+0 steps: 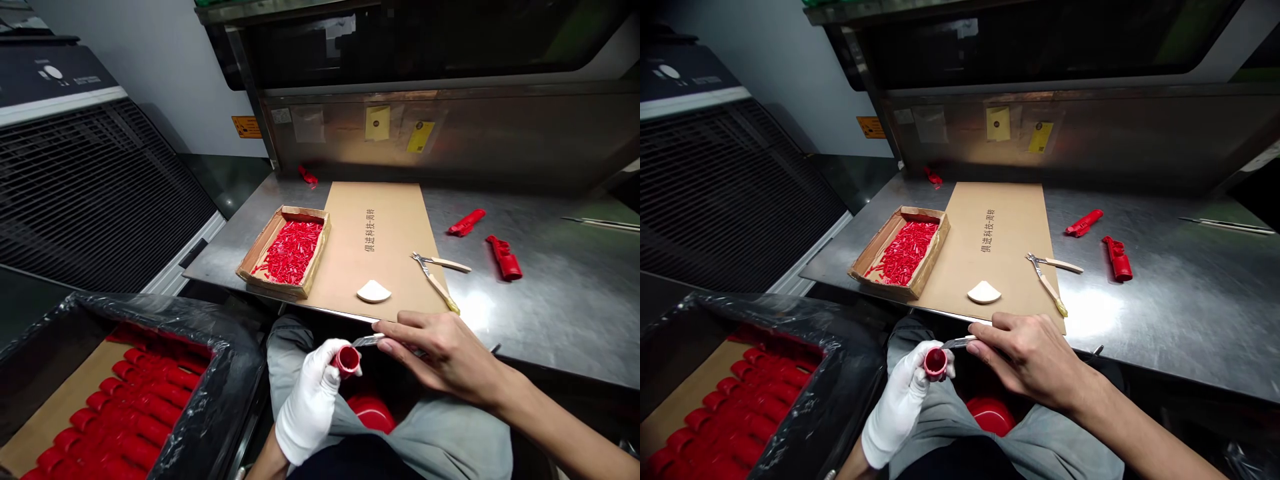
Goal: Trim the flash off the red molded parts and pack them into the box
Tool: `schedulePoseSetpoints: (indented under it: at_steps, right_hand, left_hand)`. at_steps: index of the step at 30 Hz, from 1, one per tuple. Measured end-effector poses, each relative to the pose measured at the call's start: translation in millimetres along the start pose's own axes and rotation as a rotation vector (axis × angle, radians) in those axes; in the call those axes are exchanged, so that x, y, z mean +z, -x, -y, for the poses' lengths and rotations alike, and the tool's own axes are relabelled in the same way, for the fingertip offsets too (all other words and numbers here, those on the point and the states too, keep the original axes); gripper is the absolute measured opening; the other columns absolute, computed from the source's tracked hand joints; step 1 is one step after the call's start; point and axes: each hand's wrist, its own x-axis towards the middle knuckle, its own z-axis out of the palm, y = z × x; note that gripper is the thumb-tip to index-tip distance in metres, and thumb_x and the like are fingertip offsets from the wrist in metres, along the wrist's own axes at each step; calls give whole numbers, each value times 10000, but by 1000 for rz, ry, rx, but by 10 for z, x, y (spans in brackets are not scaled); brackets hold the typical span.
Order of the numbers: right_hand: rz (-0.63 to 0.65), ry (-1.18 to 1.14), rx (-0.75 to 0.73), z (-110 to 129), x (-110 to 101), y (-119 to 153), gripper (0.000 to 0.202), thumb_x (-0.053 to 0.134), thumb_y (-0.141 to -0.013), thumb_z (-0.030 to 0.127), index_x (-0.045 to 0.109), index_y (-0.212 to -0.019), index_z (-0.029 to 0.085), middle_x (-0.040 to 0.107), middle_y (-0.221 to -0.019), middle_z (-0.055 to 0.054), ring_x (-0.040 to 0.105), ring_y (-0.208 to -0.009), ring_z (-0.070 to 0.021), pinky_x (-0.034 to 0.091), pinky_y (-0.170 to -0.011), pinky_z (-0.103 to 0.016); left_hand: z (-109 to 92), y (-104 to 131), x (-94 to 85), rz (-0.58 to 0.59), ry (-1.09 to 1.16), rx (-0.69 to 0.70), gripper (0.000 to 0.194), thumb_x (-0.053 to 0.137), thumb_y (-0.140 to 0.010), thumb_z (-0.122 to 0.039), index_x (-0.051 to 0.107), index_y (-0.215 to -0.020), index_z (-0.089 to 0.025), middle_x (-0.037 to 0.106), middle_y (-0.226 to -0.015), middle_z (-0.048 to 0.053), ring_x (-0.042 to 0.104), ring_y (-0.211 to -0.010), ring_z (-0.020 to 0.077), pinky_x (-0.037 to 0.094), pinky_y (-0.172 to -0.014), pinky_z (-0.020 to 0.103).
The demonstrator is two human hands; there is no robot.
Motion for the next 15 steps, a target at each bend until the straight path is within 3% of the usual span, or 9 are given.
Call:
schedulePoseSetpoints:
  at_steps: [7,15]
  right_hand:
    - [81,-34,52,7,14,1,271,421,-1047,334,639,-1171,232,534,-749,0,487,-598,-119,283,-550,-295]
    - [91,-41,85,3,39,2,283,402,-1050,337,660,-1066,221,549,-735,-6,498,-605,-128,286,-563,-299]
  left_hand:
    - [73,20,9,-44,-27,-21,406,331,-978,-522,571,-1048,-201,626,-859,37,587,-790,174,452,-750,295]
    - [172,27,10,-95,-83,-64,204,426,-933,-246,568,-1070,-193,643,-935,53,589,-833,191,449,-785,319]
